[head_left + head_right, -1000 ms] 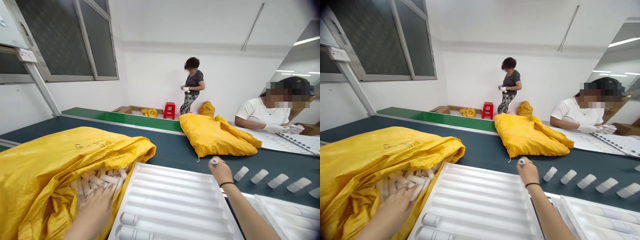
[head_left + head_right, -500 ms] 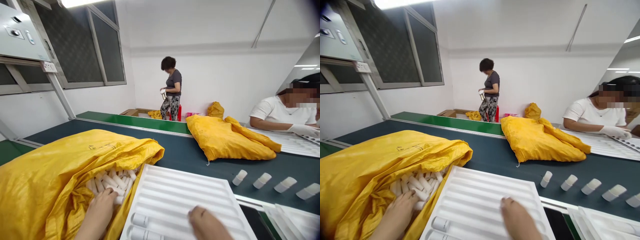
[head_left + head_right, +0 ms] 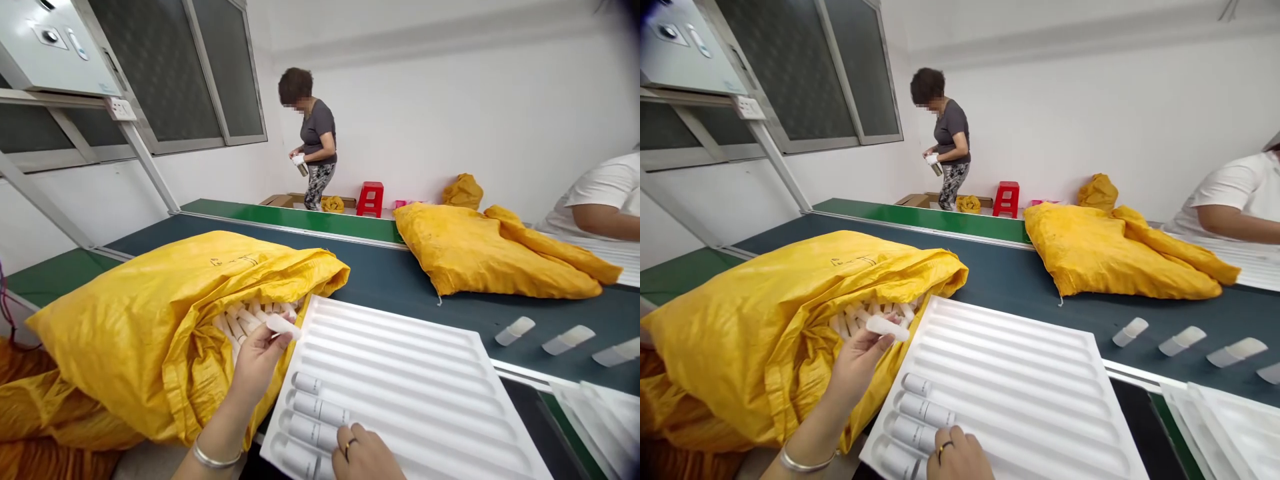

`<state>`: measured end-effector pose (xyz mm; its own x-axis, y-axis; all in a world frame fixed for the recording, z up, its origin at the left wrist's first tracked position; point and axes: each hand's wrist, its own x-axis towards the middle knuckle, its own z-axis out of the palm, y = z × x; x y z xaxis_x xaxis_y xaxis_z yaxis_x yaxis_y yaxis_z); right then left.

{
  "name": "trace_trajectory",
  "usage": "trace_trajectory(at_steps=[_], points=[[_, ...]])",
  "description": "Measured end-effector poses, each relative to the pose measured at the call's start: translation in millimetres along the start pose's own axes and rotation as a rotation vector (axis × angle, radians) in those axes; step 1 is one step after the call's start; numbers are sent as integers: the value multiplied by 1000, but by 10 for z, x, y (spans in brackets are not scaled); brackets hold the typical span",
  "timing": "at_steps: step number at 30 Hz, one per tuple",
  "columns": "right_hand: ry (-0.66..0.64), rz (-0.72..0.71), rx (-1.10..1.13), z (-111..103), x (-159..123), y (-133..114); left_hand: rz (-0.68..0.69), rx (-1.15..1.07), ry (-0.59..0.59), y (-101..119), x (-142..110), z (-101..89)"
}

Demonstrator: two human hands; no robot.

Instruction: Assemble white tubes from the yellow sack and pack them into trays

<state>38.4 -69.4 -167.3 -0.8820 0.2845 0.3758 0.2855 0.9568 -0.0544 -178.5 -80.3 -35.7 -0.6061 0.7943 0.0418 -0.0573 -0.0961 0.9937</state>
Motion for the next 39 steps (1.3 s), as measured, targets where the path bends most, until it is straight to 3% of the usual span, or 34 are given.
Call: trace_trajectory(at_steps=[4, 7, 9, 13, 17, 21, 28, 31, 36, 39], points=[[-7, 200, 319, -625, 184, 161, -257, -529, 47, 66, -71, 173], [80, 424, 692, -1101, 343, 392, -401, -655, 25, 122, -166, 336], [202, 483, 829, -1288, 419, 567, -436, -648, -18, 116, -233, 448], [378, 372, 763, -1472, 459, 852, -307, -374, -158, 65, -299, 562], [302, 130, 577, -1639, 415, 986, -41, 221, -380, 189, -282, 539], [257, 86, 534, -1701, 391, 1015, 146, 508, -620, 385, -289, 565], [252, 142, 569, -1640, 374, 1045, 466, 644, -593, 360, -309, 610], [241, 96, 583, -1664, 375, 1054, 473, 634, -611, 353, -312, 628], [287, 70, 575, -1640, 351, 992, 368, 575, -594, 308, -360, 737], [203, 46, 458, -1501, 331, 1029, 250, 597, -645, 209, -387, 834]])
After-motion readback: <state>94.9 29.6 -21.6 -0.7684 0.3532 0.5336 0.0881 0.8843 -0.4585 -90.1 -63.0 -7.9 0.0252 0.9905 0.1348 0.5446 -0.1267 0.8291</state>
